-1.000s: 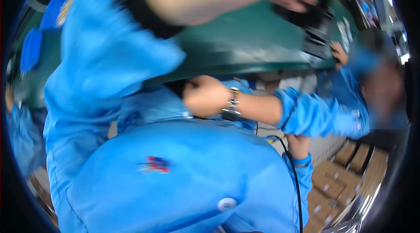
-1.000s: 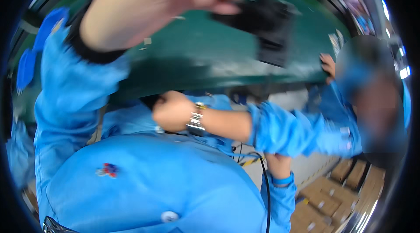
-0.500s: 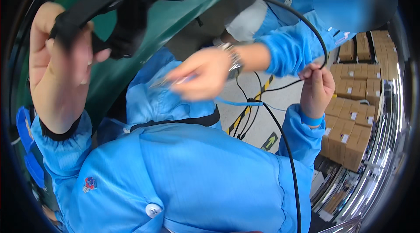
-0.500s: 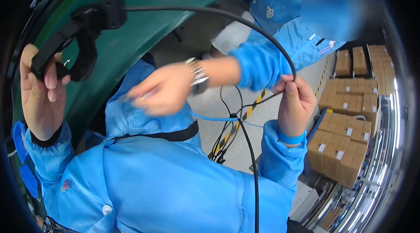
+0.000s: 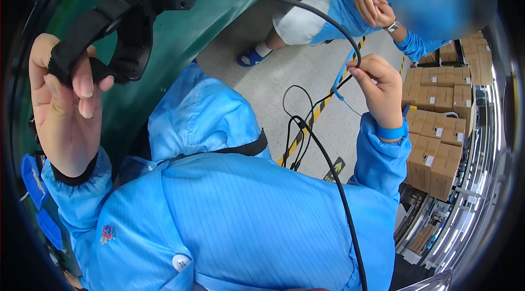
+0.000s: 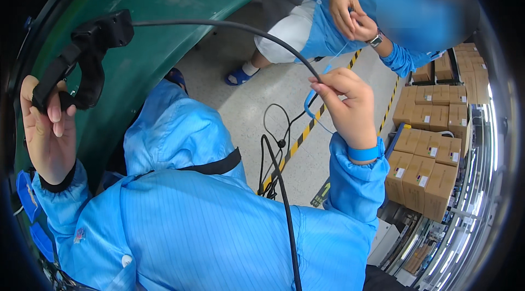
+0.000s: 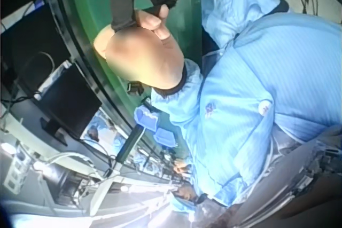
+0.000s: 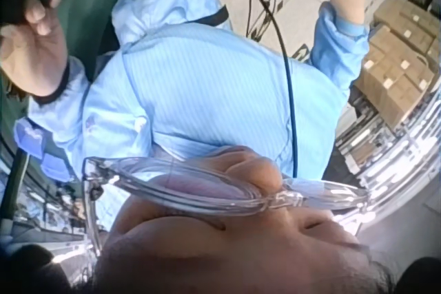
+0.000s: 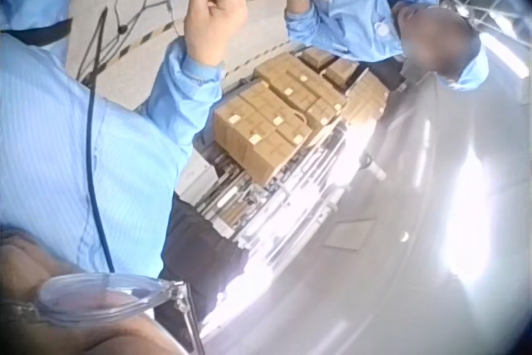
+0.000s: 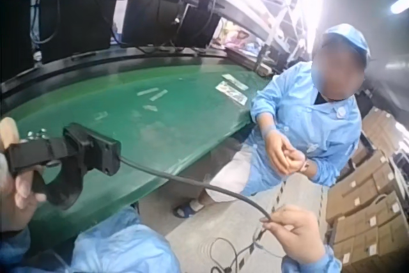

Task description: The recorder is assembling small plastic and metal components at an industrial workstation.

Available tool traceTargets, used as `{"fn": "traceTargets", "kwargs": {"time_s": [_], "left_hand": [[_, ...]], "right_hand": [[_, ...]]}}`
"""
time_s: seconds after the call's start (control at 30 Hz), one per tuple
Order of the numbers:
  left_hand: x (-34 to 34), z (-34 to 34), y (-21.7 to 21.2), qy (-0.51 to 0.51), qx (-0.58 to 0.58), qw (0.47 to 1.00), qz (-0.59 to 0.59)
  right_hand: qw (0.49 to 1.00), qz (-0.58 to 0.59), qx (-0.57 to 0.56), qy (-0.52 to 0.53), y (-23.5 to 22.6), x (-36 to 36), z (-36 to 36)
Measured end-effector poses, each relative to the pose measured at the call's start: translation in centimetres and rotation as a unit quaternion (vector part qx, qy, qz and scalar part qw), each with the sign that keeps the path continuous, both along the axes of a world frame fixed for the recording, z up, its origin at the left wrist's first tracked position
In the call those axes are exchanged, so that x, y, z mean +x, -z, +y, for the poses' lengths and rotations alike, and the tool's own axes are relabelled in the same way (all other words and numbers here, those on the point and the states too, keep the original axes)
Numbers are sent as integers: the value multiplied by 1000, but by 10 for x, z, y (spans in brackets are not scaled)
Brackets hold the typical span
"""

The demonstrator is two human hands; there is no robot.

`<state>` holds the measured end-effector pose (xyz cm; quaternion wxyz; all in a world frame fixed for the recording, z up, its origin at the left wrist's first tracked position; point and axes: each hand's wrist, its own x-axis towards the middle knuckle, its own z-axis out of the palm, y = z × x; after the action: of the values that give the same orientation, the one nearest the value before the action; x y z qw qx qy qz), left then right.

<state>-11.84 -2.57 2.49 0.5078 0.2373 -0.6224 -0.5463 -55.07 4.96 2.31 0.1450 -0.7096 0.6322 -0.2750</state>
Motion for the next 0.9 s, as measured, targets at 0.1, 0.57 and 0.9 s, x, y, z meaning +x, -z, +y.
{"fn": "traceTargets", "kwargs": {"time_s": [0.1, 0.57, 0.9], "left_hand": [[-4, 3, -1, -5, 4, 1000, -9], [-20, 22, 23, -22, 126, 988, 90], [-28, 19, 41, 36, 116, 989, 85]], "right_hand": [[999, -8, -24, 23, 5, -5, -5], [912, -144, 290, -252, 40, 49, 64], [542, -529, 18, -653, -24, -27, 41]]}}
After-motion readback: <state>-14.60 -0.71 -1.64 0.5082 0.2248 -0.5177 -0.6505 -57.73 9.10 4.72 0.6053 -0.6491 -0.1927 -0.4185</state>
